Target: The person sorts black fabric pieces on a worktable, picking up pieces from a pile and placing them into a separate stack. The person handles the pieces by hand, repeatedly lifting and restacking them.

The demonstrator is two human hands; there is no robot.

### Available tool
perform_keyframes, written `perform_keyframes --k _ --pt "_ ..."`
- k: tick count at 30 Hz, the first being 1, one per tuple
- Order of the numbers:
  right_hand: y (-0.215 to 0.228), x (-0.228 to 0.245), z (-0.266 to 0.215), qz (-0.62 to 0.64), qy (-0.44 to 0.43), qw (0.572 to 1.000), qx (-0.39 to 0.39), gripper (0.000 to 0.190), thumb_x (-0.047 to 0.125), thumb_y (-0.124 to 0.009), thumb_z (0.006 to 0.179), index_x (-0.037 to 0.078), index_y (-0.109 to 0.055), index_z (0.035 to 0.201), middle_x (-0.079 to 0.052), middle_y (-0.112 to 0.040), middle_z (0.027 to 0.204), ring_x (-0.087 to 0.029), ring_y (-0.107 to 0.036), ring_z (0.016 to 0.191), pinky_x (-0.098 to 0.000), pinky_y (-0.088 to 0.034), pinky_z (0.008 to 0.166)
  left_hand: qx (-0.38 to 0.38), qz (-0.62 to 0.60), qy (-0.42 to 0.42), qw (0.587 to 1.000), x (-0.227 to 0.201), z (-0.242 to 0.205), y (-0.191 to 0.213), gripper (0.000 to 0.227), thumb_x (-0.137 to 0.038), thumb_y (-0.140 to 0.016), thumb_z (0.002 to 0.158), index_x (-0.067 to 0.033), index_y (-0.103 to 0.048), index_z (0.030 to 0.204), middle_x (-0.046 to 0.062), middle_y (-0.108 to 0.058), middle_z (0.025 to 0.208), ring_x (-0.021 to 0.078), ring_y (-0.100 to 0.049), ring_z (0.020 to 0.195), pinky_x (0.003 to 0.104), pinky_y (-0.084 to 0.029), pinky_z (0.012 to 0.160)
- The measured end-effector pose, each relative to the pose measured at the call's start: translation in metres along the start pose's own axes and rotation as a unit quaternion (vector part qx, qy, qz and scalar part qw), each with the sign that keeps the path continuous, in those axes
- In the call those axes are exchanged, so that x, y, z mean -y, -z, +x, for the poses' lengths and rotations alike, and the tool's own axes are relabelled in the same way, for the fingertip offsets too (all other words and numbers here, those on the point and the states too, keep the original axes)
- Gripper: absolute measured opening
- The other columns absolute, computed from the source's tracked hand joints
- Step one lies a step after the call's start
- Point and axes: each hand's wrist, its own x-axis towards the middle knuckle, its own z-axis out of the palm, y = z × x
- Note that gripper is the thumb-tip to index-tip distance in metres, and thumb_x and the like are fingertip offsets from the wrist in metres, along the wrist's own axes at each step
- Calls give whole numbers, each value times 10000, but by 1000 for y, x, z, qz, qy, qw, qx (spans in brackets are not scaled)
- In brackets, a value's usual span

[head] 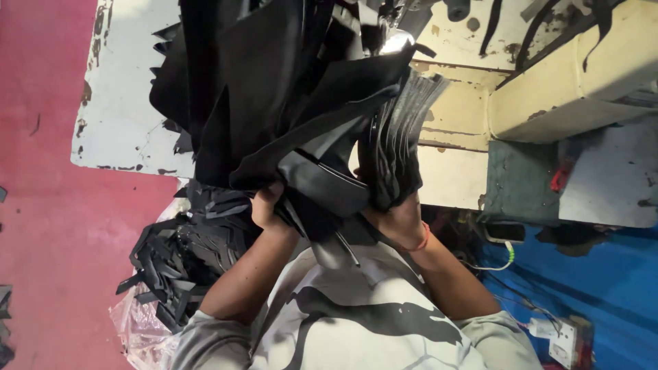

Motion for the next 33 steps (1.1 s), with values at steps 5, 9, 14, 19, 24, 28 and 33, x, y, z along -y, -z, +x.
perform_keyframes --k 5,9,14,19,24,28,33 --pt "18 -2 -16 97 -101 988 -64 679 -114 -666 776 -24 -554 1439 -118 -667 1206 -203 -643 1003 -338 -520 847 16 1 -32 999 -24 -2 -39 675 -207 -648 797 44 -529 1412 192 -587 1391 391 -543 1321 557 -387 1209" --pt "43 23 -16 161 -128 970 -133 548 -56 -755 819 11 -558 1326 -83 -664 1121 -181 -667 1028 -330 -564 925 30 -80 -107 991 -52 -11 -63 573 -260 -716 875 24 -550 1344 190 -599 1342 408 -603 1293 601 -451 1214" --pt "58 24 -43 196 -67 966 -158 466 -11 -779 890 25 -579 1310 -85 -644 1165 -197 -659 1044 -342 -557 930 -64 338 -45 938 -28 -39 -58 626 -80 -757 832 29 -471 1378 274 -589 1189 382 -646 976 540 -540 892" --pt "50 -11 -94 117 -143 981 -64 669 87 -776 910 16 -449 1489 -126 -545 1453 -264 -544 1356 -403 -448 1168 347 559 68 750 -16 -22 -156 1122 -137 -905 670 26 -227 1549 245 -523 1434 361 -565 1332 458 -475 1104" --pt "48 -19 -113 162 -104 965 -179 1056 286 -875 806 27 -257 1622 -111 -459 1543 -256 -481 1416 -433 -411 1190 412 493 147 752 10 -13 -151 1124 -294 -878 772 -12 -198 1622 233 -398 1547 357 -415 1479 425 -334 1227" --pt "54 -32 -129 85 -150 962 -214 1011 240 -850 822 5 -255 1606 -132 -456 1546 -279 -476 1417 -450 -391 1200 413 501 153 745 42 -6 -140 1074 -329 -874 762 -24 -248 1580 210 -409 1480 336 -442 1421 409 -353 1216" --pt "69 -55 -141 365 -99 893 -243 790 181 -736 864 -11 -368 1537 -173 -510 1493 -355 -503 1394 -517 -394 1203 430 473 166 751 42 14 -174 1074 -417 -872 717 -37 -288 1534 195 -396 1433 326 -463 1405 402 -390 1201"
